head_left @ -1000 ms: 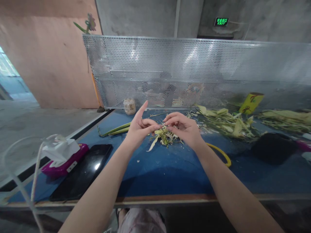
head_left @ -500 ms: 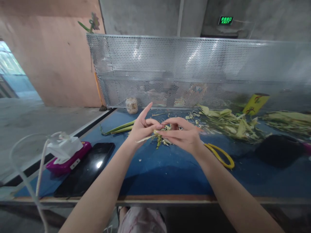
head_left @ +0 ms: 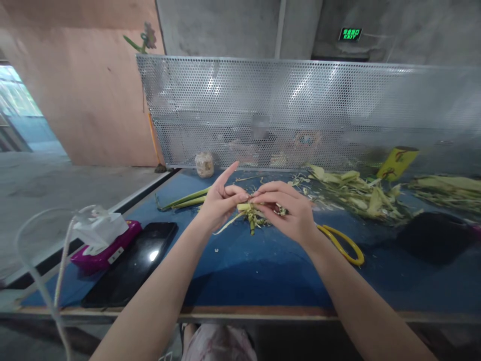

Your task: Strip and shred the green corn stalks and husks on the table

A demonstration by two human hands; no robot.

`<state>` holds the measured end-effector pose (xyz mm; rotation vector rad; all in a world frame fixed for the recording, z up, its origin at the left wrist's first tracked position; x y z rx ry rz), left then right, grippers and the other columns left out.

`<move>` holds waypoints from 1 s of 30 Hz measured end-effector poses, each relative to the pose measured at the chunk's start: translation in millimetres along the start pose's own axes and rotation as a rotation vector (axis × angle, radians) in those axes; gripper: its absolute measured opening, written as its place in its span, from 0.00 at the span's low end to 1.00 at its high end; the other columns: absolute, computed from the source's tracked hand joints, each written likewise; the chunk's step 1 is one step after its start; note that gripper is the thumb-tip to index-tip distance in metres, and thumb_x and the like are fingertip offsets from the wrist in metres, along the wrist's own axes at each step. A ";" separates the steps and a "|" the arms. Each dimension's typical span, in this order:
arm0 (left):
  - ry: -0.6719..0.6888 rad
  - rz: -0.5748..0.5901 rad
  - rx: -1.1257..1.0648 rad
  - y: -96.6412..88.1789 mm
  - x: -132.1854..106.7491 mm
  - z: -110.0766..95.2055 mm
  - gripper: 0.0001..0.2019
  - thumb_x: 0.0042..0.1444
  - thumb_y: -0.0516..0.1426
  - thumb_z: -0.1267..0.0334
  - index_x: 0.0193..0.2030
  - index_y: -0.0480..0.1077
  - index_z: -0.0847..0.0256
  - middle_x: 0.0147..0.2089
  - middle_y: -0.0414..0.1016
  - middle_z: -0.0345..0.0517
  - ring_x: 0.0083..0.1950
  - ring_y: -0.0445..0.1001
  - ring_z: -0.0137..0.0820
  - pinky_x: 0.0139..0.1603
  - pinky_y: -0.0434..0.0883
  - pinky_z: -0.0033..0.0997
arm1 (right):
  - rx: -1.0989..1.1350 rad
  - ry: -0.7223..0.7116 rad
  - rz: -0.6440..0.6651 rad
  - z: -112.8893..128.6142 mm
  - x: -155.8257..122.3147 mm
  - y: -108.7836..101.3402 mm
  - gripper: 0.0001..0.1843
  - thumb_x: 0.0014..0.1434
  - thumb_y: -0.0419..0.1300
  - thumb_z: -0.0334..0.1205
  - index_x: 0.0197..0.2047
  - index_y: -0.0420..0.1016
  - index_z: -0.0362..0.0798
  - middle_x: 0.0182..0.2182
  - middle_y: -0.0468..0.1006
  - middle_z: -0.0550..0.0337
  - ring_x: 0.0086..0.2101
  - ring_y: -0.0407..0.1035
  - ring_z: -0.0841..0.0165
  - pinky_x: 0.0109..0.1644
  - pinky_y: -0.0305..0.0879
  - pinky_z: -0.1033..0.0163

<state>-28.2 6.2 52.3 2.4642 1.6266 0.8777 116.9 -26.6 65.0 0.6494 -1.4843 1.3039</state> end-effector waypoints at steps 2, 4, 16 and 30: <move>0.012 0.010 -0.028 -2.2 0.7 1.1 0.44 0.40 0.62 0.73 0.62 0.44 0.64 0.22 0.73 0.36 0.25 0.70 0.22 0.27 0.66 0.19 | 0.018 0.040 0.007 -1.0 -0.2 0.1 0.07 0.53 0.54 0.30 0.34 0.70 0.49 0.34 0.73 0.57 0.34 0.68 0.70 0.34 0.66 0.64; 0.019 0.028 -0.046 -4.1 1.2 2.3 0.44 0.40 0.62 0.73 0.62 0.44 0.65 0.22 0.73 0.36 0.25 0.70 0.22 0.27 0.66 0.19 | 0.031 0.073 0.010 -2.4 -0.5 0.5 0.08 0.53 0.53 0.29 0.34 0.70 0.49 0.35 0.73 0.57 0.34 0.68 0.70 0.30 0.65 0.66; 0.000 0.078 -0.005 -0.7 0.6 3.5 0.45 0.41 0.62 0.72 0.63 0.41 0.66 0.22 0.74 0.37 0.22 0.68 0.21 0.25 0.65 0.20 | -0.004 -0.060 0.063 -0.1 -2.3 3.3 0.11 0.51 0.58 0.30 0.37 0.74 0.53 0.36 0.71 0.58 0.27 0.63 0.75 0.28 0.63 0.66; 0.065 0.054 0.190 -2.7 0.2 2.8 0.42 0.42 0.61 0.72 0.63 0.43 0.62 0.25 0.74 0.40 0.26 0.70 0.24 0.30 0.67 0.24 | 0.120 0.231 0.042 -12.8 0.0 3.2 0.05 0.53 0.55 0.34 0.31 0.73 0.49 0.40 0.70 0.55 0.34 0.67 0.71 0.30 0.65 0.65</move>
Point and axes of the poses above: each hand's wrist, its own x-axis towards the middle knuckle, its own y-axis out of the palm, z = x × y, the point moved 3 cm from there along x, towards the middle knuckle
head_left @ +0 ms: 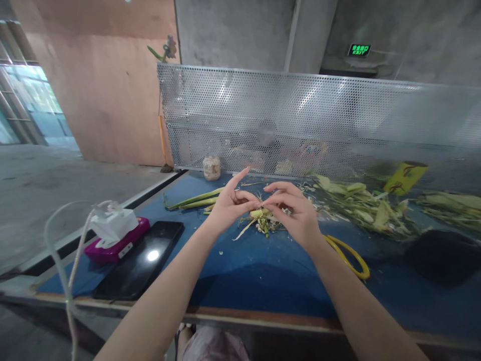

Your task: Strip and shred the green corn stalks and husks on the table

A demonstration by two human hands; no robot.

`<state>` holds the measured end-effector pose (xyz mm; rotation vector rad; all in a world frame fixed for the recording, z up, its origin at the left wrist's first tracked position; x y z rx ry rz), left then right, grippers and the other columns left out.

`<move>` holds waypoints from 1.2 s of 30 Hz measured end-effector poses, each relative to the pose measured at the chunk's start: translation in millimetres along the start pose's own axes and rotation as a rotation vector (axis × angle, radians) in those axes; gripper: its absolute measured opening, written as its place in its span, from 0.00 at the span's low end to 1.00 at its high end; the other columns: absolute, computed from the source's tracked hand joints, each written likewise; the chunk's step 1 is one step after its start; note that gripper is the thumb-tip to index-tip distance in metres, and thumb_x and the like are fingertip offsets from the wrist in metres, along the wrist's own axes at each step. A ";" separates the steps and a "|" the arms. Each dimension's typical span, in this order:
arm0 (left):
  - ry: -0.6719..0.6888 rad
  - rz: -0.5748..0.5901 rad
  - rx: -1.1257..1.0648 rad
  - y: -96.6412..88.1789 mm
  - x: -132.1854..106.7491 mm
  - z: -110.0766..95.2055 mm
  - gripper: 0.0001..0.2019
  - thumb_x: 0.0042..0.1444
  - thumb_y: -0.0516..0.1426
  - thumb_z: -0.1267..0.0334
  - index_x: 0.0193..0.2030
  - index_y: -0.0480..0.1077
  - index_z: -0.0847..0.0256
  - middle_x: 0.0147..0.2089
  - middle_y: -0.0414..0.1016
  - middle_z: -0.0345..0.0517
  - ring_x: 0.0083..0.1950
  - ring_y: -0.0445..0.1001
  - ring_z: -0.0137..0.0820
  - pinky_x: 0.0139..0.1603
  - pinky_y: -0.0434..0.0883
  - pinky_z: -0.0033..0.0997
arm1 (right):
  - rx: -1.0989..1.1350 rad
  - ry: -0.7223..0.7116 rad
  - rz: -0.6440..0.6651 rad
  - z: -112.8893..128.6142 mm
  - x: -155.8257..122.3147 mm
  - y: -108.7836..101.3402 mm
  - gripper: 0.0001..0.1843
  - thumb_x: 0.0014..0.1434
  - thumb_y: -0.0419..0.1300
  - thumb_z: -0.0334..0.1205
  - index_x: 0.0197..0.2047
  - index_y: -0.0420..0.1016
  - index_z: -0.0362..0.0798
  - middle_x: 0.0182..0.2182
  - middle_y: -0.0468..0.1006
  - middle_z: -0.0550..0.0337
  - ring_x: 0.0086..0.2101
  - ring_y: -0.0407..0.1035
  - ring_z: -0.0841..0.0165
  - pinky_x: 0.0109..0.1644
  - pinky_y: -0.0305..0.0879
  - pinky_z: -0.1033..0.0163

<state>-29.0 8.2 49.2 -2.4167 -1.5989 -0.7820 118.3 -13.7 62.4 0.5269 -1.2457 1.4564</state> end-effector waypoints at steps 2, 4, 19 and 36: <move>-0.013 0.005 0.031 0.9 0.3 -0.3 0.43 0.42 0.61 0.72 0.63 0.43 0.62 0.24 0.74 0.40 0.25 0.69 0.24 0.29 0.66 0.24 | 0.042 0.038 0.011 -4.0 -0.6 0.6 0.06 0.54 0.54 0.35 0.32 0.73 0.49 0.44 0.69 0.55 0.37 0.67 0.70 0.32 0.66 0.64; -0.025 0.009 0.041 1.7 0.1 -0.5 0.43 0.41 0.61 0.72 0.63 0.43 0.62 0.23 0.74 0.39 0.24 0.68 0.23 0.28 0.66 0.24 | 0.102 0.072 0.016 -7.9 -1.3 1.5 0.06 0.54 0.54 0.35 0.32 0.72 0.50 0.43 0.70 0.55 0.40 0.67 0.68 0.34 0.67 0.63; 0.033 0.032 0.154 2.7 -2.9 -4.4 0.43 0.42 0.61 0.70 0.63 0.42 0.59 0.25 0.73 0.41 0.23 0.68 0.25 0.25 0.66 0.25 | 0.286 0.377 0.147 -21.9 -2.9 4.5 0.15 0.53 0.57 0.40 0.45 0.71 0.50 0.35 0.76 0.57 0.32 0.70 0.71 0.32 0.69 0.66; 0.068 -0.101 0.223 -2.0 1.4 -4.3 0.41 0.42 0.61 0.70 0.62 0.45 0.64 0.23 0.73 0.40 0.23 0.68 0.25 0.26 0.68 0.26 | -0.201 0.097 -0.046 -7.8 -0.6 -2.4 0.02 0.51 0.57 0.34 0.28 0.70 0.48 0.25 0.71 0.61 0.27 0.63 0.72 0.32 0.62 0.64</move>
Point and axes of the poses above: each hand's wrist, its own x-axis towards the middle knuckle, its own y-axis out of the palm, z = x × y, the point moved 3 cm from there along x, towards the middle knuckle
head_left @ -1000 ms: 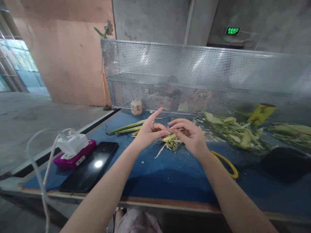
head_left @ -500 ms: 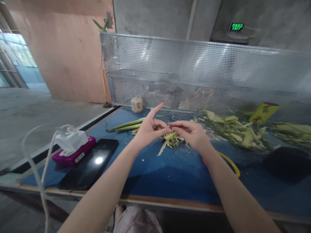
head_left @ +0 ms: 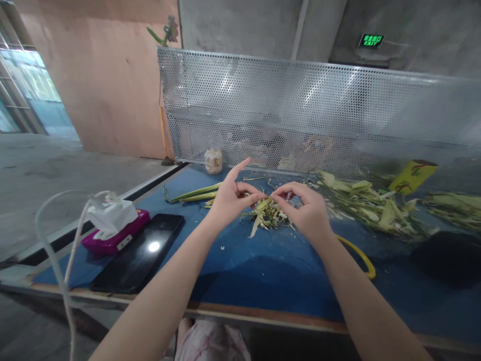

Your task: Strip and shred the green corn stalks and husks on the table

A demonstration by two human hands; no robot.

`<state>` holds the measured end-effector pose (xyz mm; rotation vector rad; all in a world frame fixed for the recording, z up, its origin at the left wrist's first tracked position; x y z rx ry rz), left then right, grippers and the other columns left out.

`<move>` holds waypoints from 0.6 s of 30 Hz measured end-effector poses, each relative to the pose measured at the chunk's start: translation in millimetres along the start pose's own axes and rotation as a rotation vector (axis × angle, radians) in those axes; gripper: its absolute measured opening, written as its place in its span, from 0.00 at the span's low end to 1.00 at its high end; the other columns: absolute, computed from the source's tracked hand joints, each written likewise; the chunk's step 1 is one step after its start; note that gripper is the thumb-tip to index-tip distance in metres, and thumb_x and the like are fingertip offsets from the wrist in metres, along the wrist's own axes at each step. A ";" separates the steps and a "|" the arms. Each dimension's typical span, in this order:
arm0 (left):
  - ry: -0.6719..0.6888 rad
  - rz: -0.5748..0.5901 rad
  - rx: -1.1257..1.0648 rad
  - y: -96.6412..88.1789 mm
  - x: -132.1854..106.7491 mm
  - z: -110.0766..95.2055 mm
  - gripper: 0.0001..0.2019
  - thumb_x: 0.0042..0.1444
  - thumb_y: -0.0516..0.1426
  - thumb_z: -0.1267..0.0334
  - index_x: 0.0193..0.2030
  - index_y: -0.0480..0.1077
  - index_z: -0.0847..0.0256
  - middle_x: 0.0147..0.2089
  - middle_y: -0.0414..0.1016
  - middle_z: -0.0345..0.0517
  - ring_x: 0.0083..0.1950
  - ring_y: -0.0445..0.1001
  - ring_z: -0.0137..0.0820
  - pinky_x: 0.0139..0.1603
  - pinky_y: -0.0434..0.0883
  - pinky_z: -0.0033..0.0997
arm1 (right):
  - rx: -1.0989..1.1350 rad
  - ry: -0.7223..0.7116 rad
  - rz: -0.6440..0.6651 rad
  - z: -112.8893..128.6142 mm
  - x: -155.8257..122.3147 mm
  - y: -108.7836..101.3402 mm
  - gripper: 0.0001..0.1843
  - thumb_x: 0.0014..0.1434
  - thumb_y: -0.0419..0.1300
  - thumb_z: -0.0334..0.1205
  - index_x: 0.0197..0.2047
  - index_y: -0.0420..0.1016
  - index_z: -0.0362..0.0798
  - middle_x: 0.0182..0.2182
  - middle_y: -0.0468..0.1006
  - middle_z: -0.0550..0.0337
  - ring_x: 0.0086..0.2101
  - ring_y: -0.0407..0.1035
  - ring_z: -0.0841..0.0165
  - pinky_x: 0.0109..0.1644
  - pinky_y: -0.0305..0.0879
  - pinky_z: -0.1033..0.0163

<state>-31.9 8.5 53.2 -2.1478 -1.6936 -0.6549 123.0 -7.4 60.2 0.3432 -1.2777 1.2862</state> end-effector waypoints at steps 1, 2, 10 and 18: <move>0.000 -0.004 -0.002 -0.1 0.0 -0.4 0.41 0.42 0.61 0.70 0.62 0.45 0.64 0.23 0.73 0.40 0.23 0.68 0.25 0.26 0.68 0.26 | 0.023 -0.004 0.019 1.1 0.3 0.6 0.02 0.51 0.57 0.34 0.27 0.69 0.48 0.25 0.71 0.61 0.26 0.63 0.72 0.31 0.62 0.65; 0.001 -0.008 -0.002 0.0 -0.1 -0.8 0.41 0.42 0.61 0.70 0.62 0.45 0.64 0.23 0.73 0.40 0.23 0.68 0.25 0.27 0.68 0.26 | 0.050 -0.004 0.042 1.7 0.6 1.4 0.03 0.51 0.56 0.34 0.27 0.69 0.48 0.24 0.71 0.61 0.26 0.62 0.72 0.31 0.61 0.65; 0.084 -0.030 0.029 4.2 -4.9 -10.8 0.37 0.42 0.61 0.70 0.59 0.51 0.59 0.24 0.73 0.39 0.23 0.68 0.25 0.26 0.68 0.26 | 0.231 0.120 0.107 -4.4 2.7 1.1 0.04 0.51 0.56 0.35 0.26 0.67 0.47 0.27 0.69 0.59 0.30 0.63 0.70 0.32 0.61 0.64; 0.114 -0.067 -0.055 6.0 -9.2 -17.2 0.35 0.41 0.62 0.66 0.57 0.54 0.57 0.26 0.73 0.39 0.24 0.69 0.25 0.24 0.66 0.24 | 0.360 0.229 0.149 -13.3 3.4 -1.9 0.05 0.53 0.54 0.37 0.31 0.72 0.48 0.31 0.72 0.59 0.33 0.66 0.70 0.35 0.64 0.63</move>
Point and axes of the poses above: each hand's wrist, its own x-axis towards the middle knuckle, its own y-axis out of the palm, z = x × y, the point moved 3 cm from there along x, towards the middle knuckle
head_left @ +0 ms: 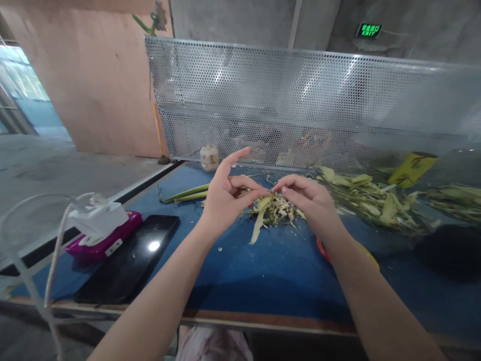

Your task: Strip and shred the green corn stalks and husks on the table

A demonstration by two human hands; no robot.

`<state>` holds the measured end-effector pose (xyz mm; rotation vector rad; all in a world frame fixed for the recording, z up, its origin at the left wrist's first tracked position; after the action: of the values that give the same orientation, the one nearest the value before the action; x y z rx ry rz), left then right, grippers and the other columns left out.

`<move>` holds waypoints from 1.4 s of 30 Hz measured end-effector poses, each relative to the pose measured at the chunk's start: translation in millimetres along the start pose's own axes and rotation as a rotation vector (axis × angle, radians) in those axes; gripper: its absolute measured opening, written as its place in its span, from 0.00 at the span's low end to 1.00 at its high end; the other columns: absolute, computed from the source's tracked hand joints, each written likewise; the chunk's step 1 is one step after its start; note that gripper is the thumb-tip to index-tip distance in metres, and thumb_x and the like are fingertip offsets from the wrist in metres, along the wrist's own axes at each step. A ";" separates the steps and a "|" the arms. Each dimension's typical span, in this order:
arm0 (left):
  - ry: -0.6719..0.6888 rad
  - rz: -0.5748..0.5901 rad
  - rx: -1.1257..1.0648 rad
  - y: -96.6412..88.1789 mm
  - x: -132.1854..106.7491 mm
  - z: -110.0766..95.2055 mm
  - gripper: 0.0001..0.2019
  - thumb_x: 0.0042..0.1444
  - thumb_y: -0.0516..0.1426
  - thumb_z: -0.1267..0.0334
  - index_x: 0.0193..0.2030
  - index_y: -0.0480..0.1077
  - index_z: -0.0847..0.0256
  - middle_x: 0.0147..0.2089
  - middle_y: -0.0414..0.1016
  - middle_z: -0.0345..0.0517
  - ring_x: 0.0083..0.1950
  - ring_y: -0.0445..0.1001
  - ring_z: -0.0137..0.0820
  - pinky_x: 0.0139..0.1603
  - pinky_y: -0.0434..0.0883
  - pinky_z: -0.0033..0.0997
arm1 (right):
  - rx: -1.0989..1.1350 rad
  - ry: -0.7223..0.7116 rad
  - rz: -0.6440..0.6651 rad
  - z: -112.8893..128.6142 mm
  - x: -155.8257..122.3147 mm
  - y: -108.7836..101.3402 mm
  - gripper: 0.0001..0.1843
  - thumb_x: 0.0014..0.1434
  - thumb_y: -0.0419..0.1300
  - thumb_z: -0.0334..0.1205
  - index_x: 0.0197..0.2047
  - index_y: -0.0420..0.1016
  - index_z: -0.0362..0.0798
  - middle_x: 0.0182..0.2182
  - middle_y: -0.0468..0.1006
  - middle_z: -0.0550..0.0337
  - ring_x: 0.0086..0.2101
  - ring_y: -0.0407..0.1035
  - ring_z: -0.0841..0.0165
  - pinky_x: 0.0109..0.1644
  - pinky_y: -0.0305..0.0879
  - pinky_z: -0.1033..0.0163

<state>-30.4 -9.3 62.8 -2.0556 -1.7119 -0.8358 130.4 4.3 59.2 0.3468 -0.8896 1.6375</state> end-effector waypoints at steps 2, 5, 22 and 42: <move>-0.015 0.018 -0.028 1.1 0.0 0.1 0.35 0.41 0.62 0.65 0.57 0.53 0.56 0.27 0.73 0.39 0.23 0.68 0.25 0.24 0.66 0.24 | 0.113 0.060 0.022 -4.9 0.3 1.0 0.09 0.56 0.51 0.39 0.36 0.72 0.49 0.35 0.73 0.58 0.36 0.67 0.69 0.37 0.65 0.63; -0.013 0.045 -0.016 2.7 0.2 0.2 0.35 0.41 0.62 0.66 0.57 0.54 0.57 0.26 0.73 0.39 0.24 0.69 0.26 0.25 0.66 0.27 | 0.278 0.168 0.192 -7.6 -1.6 10.7 0.13 0.57 0.49 0.43 0.42 0.70 0.50 0.39 0.74 0.57 0.36 0.69 0.70 0.36 0.67 0.64; 0.252 -0.153 0.302 3.3 -4.0 -5.3 0.33 0.40 0.62 0.70 0.55 0.57 0.56 0.26 0.74 0.40 0.43 0.69 0.33 0.46 0.66 0.34 | 0.131 0.077 -0.132 1.2 -6.8 22.2 0.06 0.48 0.60 0.39 0.28 0.67 0.46 0.24 0.71 0.61 0.26 0.67 0.73 0.29 0.65 0.68; 0.367 -0.200 0.248 16.7 -13.8 -10.3 0.30 0.44 0.60 0.73 0.51 0.50 0.53 0.28 0.74 0.35 0.36 0.76 0.33 0.36 0.75 0.35 | -0.332 -0.305 -0.342 31.4 -14.9 18.4 0.07 0.51 0.55 0.30 0.33 0.70 0.50 0.33 0.73 0.59 0.35 0.67 0.69 0.35 0.65 0.63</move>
<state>-17.9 -29.8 64.0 -1.4831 -1.7271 -0.9388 109.9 -29.0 63.7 0.4939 -1.2378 1.1159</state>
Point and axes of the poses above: each hand's wrist, its own x-axis towards the middle knuckle, its own y-axis out of the palm, z = x × y, the point moved 3 cm from there along x, towards the middle knuckle
